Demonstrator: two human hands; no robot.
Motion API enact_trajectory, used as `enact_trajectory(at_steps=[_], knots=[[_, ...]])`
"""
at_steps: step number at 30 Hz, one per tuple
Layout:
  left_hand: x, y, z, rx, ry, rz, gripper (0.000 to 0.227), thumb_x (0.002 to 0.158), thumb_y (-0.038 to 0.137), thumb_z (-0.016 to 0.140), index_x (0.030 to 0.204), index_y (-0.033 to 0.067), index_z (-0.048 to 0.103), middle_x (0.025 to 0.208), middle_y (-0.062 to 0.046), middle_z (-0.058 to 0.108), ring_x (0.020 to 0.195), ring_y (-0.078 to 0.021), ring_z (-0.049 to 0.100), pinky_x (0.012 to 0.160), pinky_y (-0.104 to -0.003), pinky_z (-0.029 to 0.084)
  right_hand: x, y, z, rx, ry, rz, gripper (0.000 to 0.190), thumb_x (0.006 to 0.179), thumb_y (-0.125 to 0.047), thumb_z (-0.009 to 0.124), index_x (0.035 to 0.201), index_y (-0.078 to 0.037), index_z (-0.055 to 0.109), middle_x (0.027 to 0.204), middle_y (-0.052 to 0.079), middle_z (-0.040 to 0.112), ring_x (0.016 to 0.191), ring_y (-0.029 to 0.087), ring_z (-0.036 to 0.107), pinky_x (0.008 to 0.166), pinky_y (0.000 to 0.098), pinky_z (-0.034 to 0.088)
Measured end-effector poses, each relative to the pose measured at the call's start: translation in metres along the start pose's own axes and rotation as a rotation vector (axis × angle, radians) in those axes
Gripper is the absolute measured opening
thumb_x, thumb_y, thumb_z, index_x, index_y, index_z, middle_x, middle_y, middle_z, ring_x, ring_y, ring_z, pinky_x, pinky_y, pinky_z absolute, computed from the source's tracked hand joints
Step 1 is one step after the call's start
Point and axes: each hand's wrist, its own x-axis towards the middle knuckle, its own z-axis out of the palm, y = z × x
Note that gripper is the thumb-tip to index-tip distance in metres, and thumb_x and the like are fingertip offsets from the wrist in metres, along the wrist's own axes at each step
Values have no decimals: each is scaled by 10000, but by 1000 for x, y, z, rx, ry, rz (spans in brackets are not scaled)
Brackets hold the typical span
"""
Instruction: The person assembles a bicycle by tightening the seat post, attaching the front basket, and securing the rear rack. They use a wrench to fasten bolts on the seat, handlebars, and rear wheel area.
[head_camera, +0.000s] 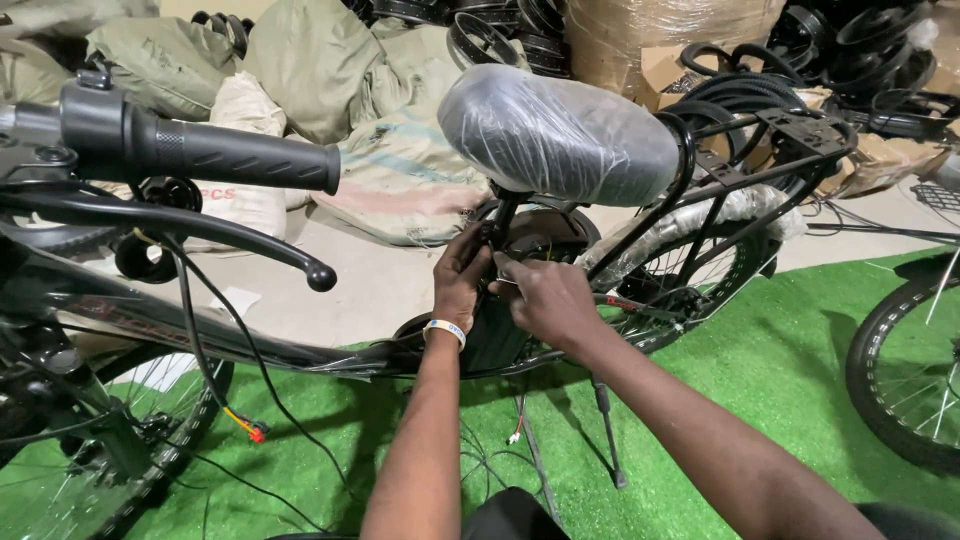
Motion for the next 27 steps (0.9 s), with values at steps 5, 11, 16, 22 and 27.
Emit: enact_trajectory(at_steps=[5, 11, 16, 22, 27], knots=[[0, 1, 2, 33, 11, 35, 360, 928, 63, 627, 1286, 93, 616, 1216, -100, 663, 1153, -184, 588, 1000, -354, 484, 4, 0, 0, -85, 28, -90, 234, 762, -198, 626, 975, -127, 691, 731, 103, 689, 633, 362, 680, 575, 486, 534], [4, -11, 0, 41, 61, 66, 313, 950, 78, 604, 1260, 94, 637, 1176, -96, 680, 1125, -171, 603, 991, -348, 495, 15, -1, 9, -253, 50, -199, 199, 735, -160, 589, 903, -128, 691, 631, 75, 635, 545, 326, 655, 499, 443, 506], [2, -10, 7, 55, 136, 61, 278, 945, 68, 609, 1216, 97, 667, 1151, -122, 687, 1096, -202, 620, 957, -375, 504, 41, 6, 33, -485, -23, -309, 201, 741, -140, 552, 889, -86, 678, 555, 60, 603, 480, 268, 602, 404, 392, 411], [-6, 9, 17, 111, 153, 44, 289, 954, 81, 597, 1237, 103, 649, 1179, -160, 671, 1126, -253, 618, 942, -406, 505, 52, 1, 22, -723, -104, -469, 83, 702, -78, 596, 645, -129, 630, 437, 26, 481, 380, 205, 406, 392, 320, 325], [-1, 3, 13, 41, 174, 89, 289, 933, -8, 582, 1196, 70, 672, 1071, -149, 691, 999, -213, 637, 884, -387, 533, 52, 13, 18, -546, -58, -493, 82, 638, -124, 551, 564, -160, 556, 407, -16, 422, 353, 187, 396, 397, 304, 337]])
